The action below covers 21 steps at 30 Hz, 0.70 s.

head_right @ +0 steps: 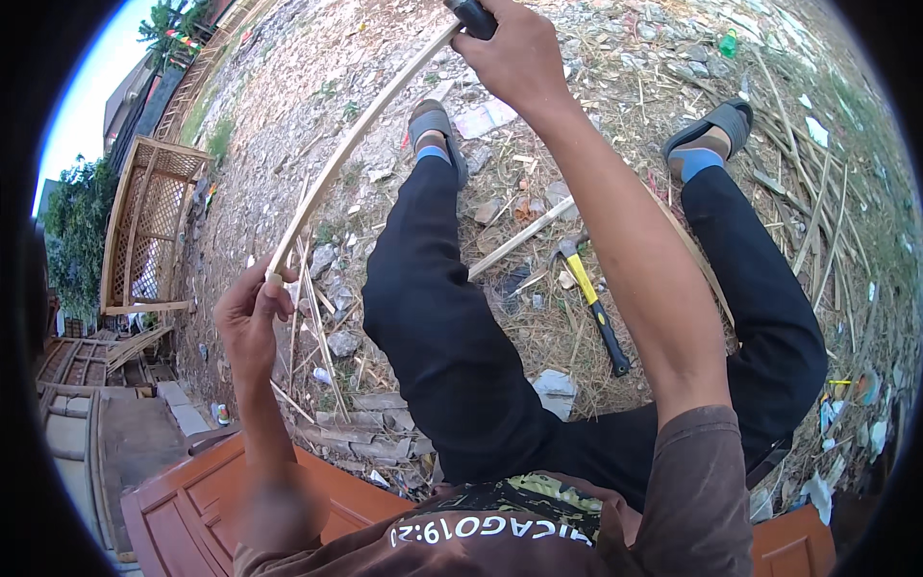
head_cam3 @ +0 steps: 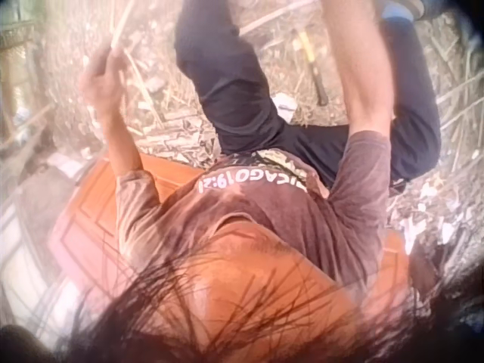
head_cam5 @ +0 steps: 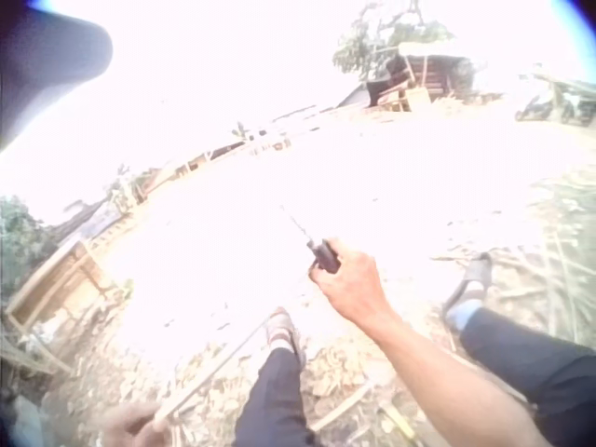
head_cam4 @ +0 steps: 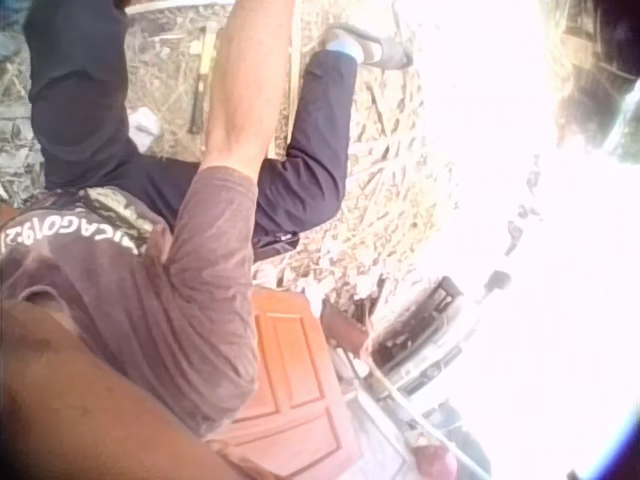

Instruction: The person shapes bamboo strips with a knife and hammers small nails to join them together on the ground.

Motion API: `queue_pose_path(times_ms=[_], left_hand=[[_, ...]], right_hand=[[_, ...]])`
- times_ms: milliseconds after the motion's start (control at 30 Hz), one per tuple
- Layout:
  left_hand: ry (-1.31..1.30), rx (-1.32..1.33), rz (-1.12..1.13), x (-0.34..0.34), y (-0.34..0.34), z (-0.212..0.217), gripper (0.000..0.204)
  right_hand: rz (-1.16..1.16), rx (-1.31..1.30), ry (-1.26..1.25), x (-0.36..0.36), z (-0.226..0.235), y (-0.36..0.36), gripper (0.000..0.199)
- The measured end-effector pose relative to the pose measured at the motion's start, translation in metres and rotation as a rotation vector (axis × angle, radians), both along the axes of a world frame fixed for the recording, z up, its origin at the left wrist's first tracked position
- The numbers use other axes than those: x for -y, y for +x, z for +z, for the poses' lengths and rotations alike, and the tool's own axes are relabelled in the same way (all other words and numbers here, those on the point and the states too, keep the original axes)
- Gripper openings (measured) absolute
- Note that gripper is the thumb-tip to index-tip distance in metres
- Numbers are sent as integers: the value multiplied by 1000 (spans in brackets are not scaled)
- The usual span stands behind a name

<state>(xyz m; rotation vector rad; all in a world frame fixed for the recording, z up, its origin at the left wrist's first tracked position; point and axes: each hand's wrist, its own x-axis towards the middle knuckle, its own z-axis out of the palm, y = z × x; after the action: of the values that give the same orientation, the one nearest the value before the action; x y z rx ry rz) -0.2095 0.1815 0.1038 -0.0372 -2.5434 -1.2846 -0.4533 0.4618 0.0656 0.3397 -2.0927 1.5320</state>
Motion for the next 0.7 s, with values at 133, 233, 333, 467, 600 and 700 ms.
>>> queue_pose_path(times_ms=[133, 233, 333, 467, 600, 700], left_hand=[[-301, -184, -107, -33, -53, 11, 23], [-388, -182, -186, -52, -86, -3, 18], [-403, -163, -211, -78, -117, -19, 16], [-486, -267, -281, -110, -154, -44, 13], [-646, -360, -317, -131, -183, -63, 15], [-628, -457, -359, -152, -203, -87, 12]], right_hand=[[-122, -18, -24, -51, -17, -23, 33], [-153, 68, -14, -80, -22, -25, 35], [-192, 25, -115, -115, -24, -32, 36], [-203, 346, -335, -147, -2, -12, 24], [-284, 120, -370, -171, -21, -25, 16], [-387, 76, -379, -189, -20, -23, 20]])
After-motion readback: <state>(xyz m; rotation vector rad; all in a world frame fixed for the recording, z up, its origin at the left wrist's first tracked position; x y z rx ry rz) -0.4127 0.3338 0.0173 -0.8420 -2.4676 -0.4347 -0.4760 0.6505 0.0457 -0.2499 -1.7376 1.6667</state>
